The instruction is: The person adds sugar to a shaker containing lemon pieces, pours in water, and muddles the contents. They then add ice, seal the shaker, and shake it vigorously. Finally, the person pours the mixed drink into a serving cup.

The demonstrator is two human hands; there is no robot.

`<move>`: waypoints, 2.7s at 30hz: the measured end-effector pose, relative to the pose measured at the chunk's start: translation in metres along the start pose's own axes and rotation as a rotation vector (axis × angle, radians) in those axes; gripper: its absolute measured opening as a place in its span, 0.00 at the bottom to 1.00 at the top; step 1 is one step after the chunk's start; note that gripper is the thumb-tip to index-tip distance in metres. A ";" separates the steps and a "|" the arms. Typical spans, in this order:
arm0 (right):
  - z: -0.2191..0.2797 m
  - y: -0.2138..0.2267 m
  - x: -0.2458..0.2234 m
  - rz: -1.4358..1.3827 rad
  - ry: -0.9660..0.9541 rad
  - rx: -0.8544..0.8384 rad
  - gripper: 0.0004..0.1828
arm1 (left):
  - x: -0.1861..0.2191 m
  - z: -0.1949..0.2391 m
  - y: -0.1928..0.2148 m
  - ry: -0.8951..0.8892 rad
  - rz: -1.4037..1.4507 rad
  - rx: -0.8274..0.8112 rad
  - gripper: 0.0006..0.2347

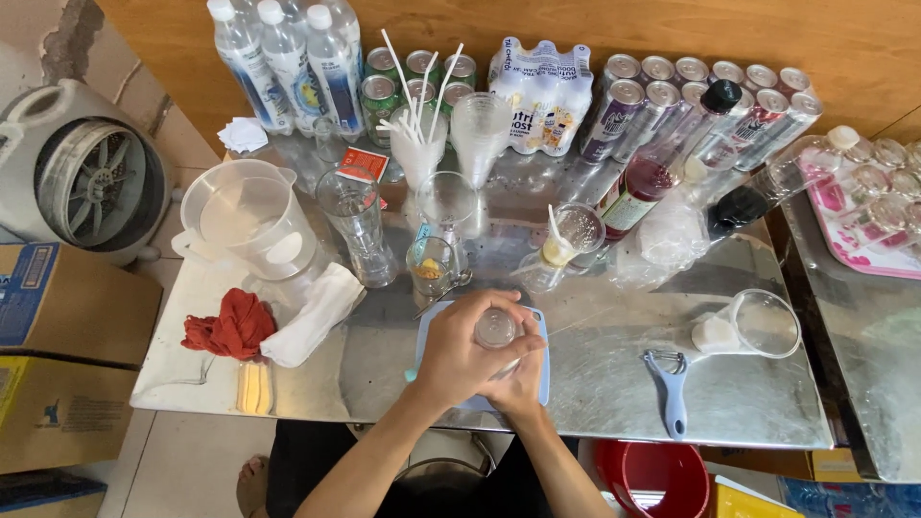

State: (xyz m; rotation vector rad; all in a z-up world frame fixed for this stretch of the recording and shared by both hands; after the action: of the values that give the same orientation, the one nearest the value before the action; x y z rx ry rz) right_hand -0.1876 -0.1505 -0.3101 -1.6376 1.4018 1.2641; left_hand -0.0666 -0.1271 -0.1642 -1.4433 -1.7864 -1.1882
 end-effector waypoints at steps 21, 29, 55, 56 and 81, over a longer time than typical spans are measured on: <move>0.008 0.005 0.012 0.146 -0.003 -0.004 0.63 | -0.025 -0.035 0.018 -0.810 -0.909 -0.634 0.16; 0.010 0.002 0.013 0.084 0.105 -0.048 0.46 | -0.032 -0.026 0.008 -0.764 -0.805 -0.554 0.06; 0.003 -0.009 -0.033 0.105 0.101 0.142 0.62 | 0.036 -0.046 0.042 -0.153 -0.336 -0.193 0.12; 0.001 -0.010 -0.042 0.094 0.121 0.130 0.62 | 0.037 -0.046 0.047 -0.055 -0.150 -0.142 0.14; 0.003 -0.009 -0.039 0.062 0.136 0.094 0.62 | -0.014 -0.001 0.040 0.048 0.430 0.096 0.21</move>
State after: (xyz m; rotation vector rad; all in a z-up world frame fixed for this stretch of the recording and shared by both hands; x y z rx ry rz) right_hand -0.1786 -0.1314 -0.2754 -1.6535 1.5811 1.1203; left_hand -0.0249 -0.1329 -0.1637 -1.6205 -1.3845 -0.8941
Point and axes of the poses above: each hand's wrist, its own z-axis away from the middle knuckle, its own y-axis out of the back of the hand, x = y × z, the point moved 2 cm from there along -z, towards the middle knuckle, and after that the axes turned 11 degrees about -x, right-handed, at the moved point
